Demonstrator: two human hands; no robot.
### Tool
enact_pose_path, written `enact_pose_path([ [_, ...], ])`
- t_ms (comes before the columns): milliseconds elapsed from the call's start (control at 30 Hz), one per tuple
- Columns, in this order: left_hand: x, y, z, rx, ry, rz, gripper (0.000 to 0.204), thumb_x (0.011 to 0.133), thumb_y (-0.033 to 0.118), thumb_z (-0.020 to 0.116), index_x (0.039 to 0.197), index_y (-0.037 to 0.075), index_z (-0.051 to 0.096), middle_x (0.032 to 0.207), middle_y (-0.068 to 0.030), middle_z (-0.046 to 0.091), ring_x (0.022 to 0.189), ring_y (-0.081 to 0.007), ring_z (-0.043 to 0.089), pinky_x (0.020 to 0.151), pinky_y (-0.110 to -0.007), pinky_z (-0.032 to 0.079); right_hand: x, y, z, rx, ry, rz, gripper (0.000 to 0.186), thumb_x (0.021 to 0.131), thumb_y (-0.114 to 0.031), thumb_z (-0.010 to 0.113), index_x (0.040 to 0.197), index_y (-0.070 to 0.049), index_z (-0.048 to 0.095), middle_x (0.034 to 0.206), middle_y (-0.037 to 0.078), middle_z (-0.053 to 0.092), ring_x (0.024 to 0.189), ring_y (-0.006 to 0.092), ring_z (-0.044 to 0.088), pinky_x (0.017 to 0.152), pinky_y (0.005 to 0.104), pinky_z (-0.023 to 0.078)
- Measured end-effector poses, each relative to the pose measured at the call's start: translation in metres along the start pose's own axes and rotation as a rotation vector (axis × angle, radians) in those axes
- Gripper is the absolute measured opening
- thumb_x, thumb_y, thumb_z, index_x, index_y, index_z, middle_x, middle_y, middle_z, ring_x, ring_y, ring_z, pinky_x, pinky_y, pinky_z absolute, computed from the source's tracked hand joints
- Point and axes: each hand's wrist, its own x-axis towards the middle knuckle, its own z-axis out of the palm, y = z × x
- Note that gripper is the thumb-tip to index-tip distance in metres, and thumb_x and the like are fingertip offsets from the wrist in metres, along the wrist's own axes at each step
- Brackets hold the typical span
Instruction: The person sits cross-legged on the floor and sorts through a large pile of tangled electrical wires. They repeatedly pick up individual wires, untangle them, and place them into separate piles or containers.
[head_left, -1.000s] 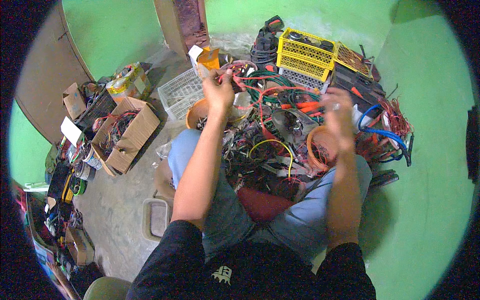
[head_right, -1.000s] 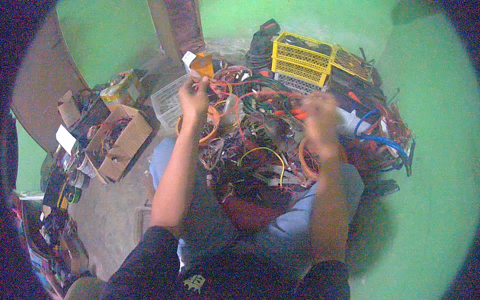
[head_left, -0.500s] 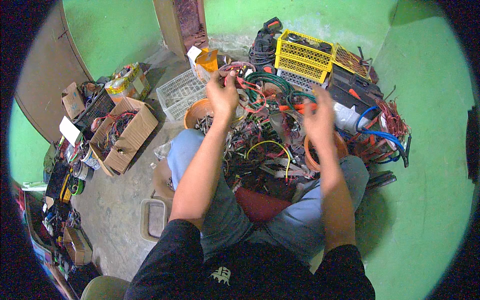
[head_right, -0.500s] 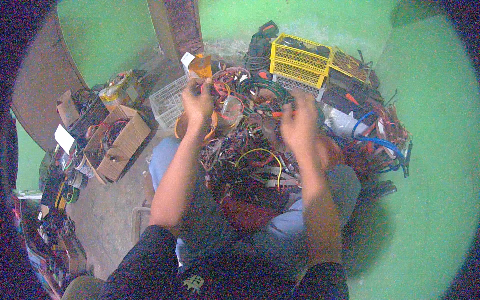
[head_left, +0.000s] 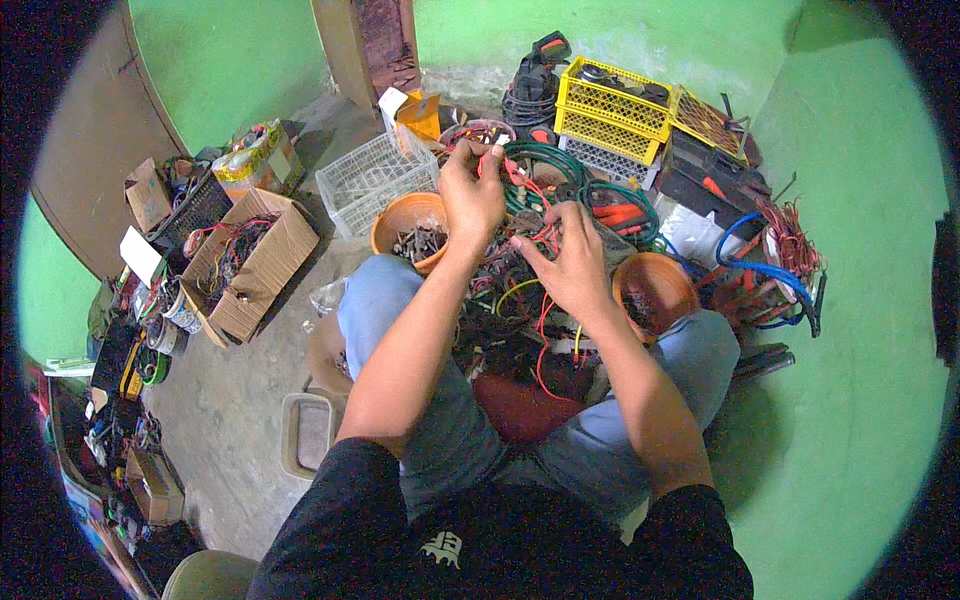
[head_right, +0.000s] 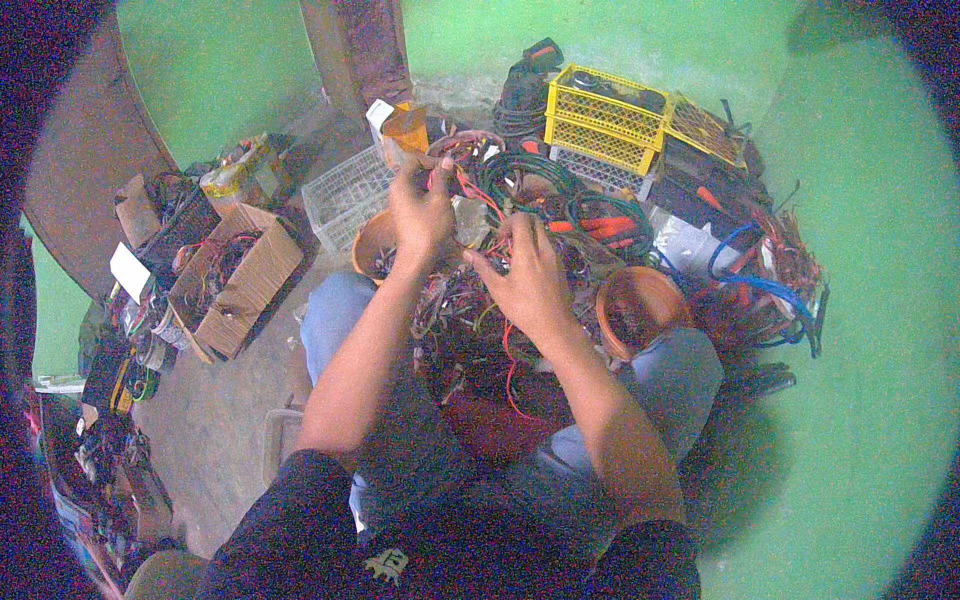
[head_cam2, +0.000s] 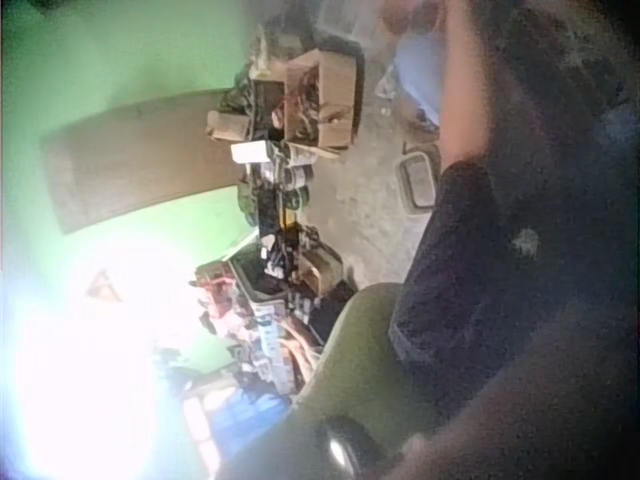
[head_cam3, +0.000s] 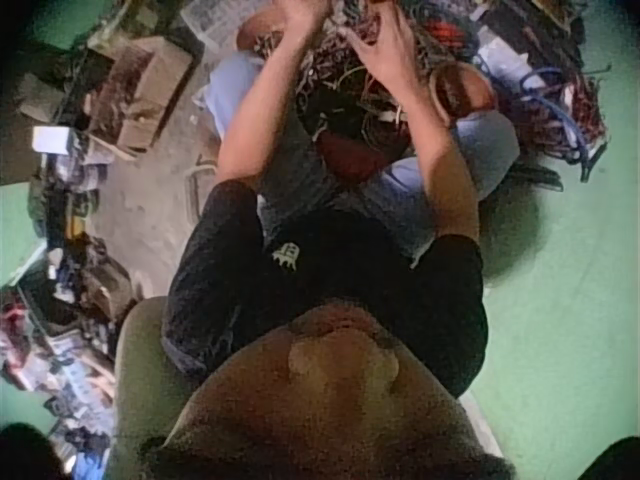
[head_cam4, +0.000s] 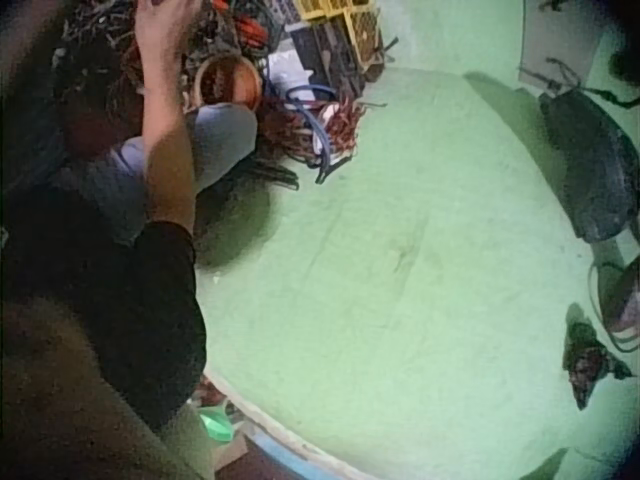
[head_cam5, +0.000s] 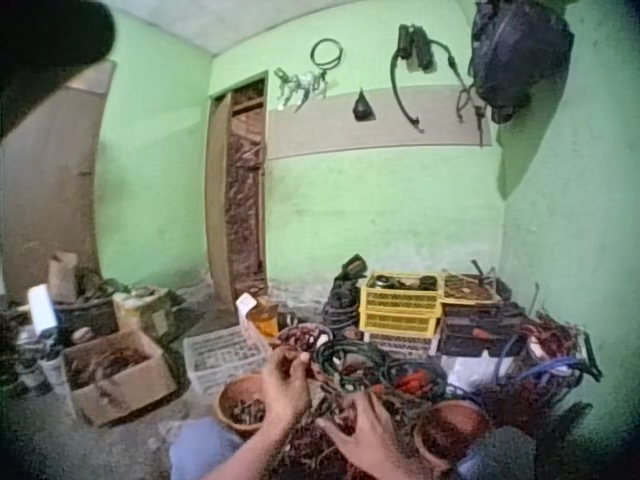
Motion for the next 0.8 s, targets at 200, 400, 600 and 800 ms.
enact_pose_path([
  [200,0.0,0.001,0.007,-0.038,-0.012,-0.003,0.015,0.091,0.01,0.06,0.082,-0.001,0.058,0.07,-0.0113,0.067,0.063,-0.0148,0.062,0.062,-0.031,0.048,-0.003,0.035,0.007,-0.06,0.041,-0.049,0.02,0.077,-0.011,0.072,0.078,0.002,0.058,0.082,0.015,0.059,0.071,0.0325,0.058,0.069,0.0396,0.047],
  [400,-0.005,-0.006,0.012,-0.187,-0.061,-0.116,0.014,0.092,0.009,0.059,0.082,-0.001,0.055,0.071,-0.012,0.067,0.064,-0.014,0.062,0.06,-0.03,0.047,-0.009,0.041,0.016,0.054,0.023,0.102,0.024,0.083,-0.019,0.063,0.077,0.005,0.063,0.09,0.019,0.063,0.083,0.0361,0.061,0.079,0.044,0.047],
  [600,-0.011,-0.005,0.014,-0.136,-0.005,-0.074,0.013,0.092,0.008,0.057,0.082,-0.001,0.055,0.07,-0.0108,0.067,0.062,-0.0134,0.061,0.058,-0.03,0.047,-0.014,0.044,0.029,0.245,-0.091,0.457,0.037,0.089,-0.032,0.054,0.09,0.003,0.066,0.09,0.02,0.065,0.09,0.0355,0.062,0.085,0.0409,0.044],
  [800,-0.013,-0.008,0.017,-0.049,0.083,0.0,0.014,0.091,0.006,0.057,0.08,-0.002,0.054,0.068,-0.0121,0.065,0.062,-0.0149,0.061,0.059,-0.031,0.046,-0.012,0.024,0.015,0.923,-0.279,0.789,0.025,0.09,-0.027,0.052,0.097,-0.007,0.064,0.097,0.002,0.063,0.092,0.0168,0.056,0.086,0.0303,0.038],
])
